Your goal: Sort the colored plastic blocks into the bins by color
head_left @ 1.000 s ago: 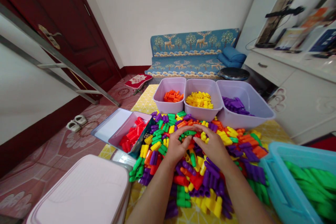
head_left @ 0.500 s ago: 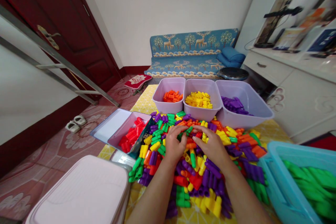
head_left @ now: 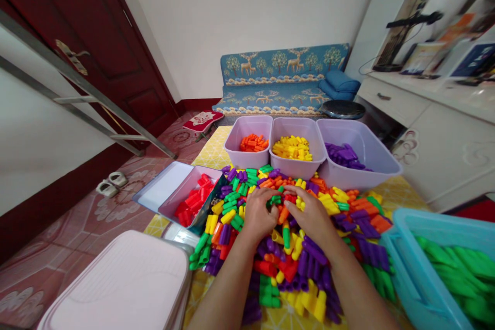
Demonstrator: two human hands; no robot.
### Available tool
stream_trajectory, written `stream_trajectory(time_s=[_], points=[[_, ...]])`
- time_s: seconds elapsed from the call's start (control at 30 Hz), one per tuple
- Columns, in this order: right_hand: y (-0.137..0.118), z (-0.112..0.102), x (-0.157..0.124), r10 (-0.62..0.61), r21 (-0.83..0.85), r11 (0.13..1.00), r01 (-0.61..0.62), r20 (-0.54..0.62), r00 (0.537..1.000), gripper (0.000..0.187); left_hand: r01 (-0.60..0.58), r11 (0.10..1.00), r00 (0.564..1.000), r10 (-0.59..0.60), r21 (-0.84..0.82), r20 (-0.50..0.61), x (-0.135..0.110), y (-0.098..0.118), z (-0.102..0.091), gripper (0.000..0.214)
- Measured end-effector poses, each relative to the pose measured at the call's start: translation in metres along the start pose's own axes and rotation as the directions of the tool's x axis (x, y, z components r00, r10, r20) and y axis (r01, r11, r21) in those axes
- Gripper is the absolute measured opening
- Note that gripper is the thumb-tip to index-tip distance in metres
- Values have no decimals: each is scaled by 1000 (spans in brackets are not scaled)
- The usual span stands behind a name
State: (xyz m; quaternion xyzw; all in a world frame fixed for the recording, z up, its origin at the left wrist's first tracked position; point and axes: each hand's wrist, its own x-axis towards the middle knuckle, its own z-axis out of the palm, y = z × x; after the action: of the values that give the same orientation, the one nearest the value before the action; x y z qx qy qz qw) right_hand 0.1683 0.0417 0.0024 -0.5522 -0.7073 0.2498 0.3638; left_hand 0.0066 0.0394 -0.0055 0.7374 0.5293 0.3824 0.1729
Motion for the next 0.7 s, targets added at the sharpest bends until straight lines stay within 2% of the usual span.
stream_trajectory(time_s=[0.13, 0.23, 0.37, 0.5, 0.6, 0.7], points=[[4, 1, 0, 32, -2, 999, -32, -42, 999, 46, -44, 999, 994, 42, 18, 97, 2, -2, -6, 40], [7, 1, 0, 43, -8, 999, -44, -66, 997, 46, -28, 999, 996, 24, 36, 90, 2, -5, -5, 40], [7, 1, 0, 20, -30, 999, -22, -51, 999, 39, 6, 999, 1000, -6, 38, -7, 0, -2, -5, 33], [5, 0, 0, 7, -65, 998, -10, -39, 999, 37, -8, 997, 989, 19, 81, -143, 4, 11, -19, 28], [4, 1, 0, 18, -87, 996, -21, -33, 999, 37, -26, 999, 960, 36, 41, -278, 22, 18, -37, 24], [4, 1, 0, 37, -97, 995, -40, -26, 999, 35, -49, 997, 926, 65, 53, -373, 58, 16, -53, 24]])
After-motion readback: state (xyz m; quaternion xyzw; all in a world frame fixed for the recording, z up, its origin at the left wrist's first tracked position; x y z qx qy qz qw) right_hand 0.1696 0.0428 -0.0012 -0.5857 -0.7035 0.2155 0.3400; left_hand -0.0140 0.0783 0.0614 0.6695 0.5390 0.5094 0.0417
